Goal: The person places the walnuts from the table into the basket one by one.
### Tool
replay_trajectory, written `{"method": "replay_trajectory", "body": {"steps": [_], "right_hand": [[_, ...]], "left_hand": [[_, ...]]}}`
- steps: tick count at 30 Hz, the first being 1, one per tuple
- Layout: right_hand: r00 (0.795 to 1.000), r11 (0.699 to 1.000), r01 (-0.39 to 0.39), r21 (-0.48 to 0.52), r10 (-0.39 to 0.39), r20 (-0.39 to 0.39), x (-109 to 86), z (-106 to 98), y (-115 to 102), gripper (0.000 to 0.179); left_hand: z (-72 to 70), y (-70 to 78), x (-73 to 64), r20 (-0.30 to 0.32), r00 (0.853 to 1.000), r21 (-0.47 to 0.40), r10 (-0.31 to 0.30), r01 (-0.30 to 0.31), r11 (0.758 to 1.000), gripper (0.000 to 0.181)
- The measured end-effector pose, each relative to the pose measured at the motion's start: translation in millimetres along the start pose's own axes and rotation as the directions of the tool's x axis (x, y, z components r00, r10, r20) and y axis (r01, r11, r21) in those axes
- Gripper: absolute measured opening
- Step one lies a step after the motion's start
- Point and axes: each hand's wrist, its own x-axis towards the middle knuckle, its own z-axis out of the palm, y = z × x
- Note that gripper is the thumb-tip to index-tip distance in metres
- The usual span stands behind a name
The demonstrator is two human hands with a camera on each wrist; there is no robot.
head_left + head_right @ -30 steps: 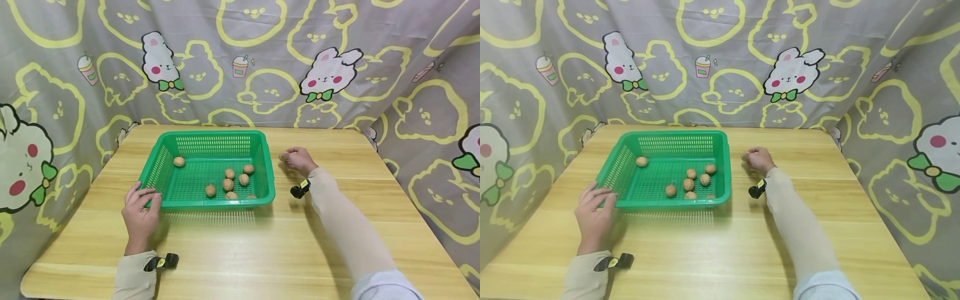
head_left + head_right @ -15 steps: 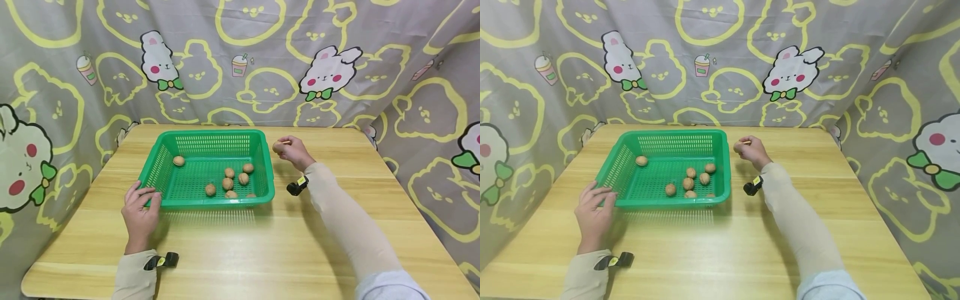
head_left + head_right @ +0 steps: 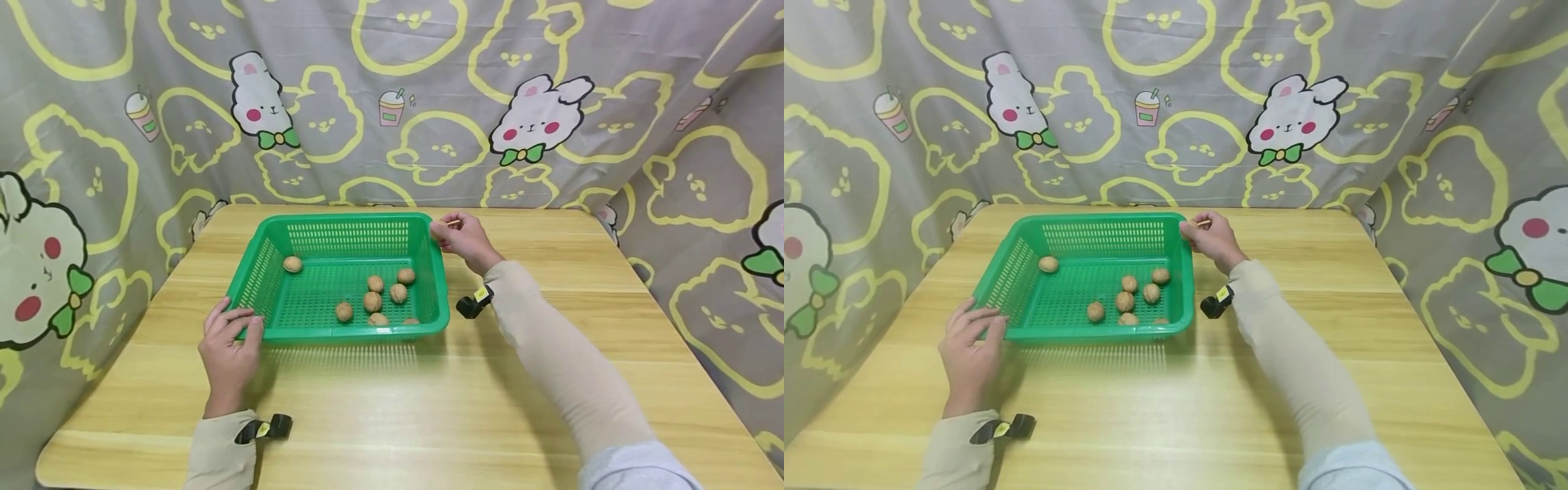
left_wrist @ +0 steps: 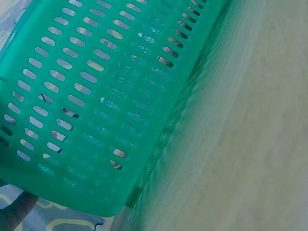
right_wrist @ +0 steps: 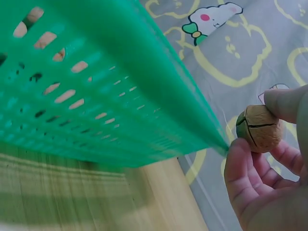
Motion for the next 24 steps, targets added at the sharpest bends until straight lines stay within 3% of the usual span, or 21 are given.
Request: {"method": "replay_trajectory", "body": {"steps": [10, 19, 24], "right_hand": [[0.999, 0.998, 0.022, 0.06, -0.024, 0.031, -0.6, 7, -11, 0.029], [0.996, 0.998, 0.02, 0.067, -0.025, 0.081, -1.7, 19, -16, 0.037], [0.998, 0.998, 0.019, 0.052, -0.023, 0.066, -0.2, 26, -20, 0.035]], "left_hand": [[0.0, -1.1, 0.3, 0.001, 1.0, -0.01, 0.01, -0.01, 1.0, 0.018], [-0.7, -2.0, -1.4, 0.009, 1.0, -0.001, 0.015, -0.015, 1.0, 0.018], [-0.7, -3.4, -0.5, 0.004, 1.0, -0.004, 0.018, -0.018, 1.0, 0.021]]}}
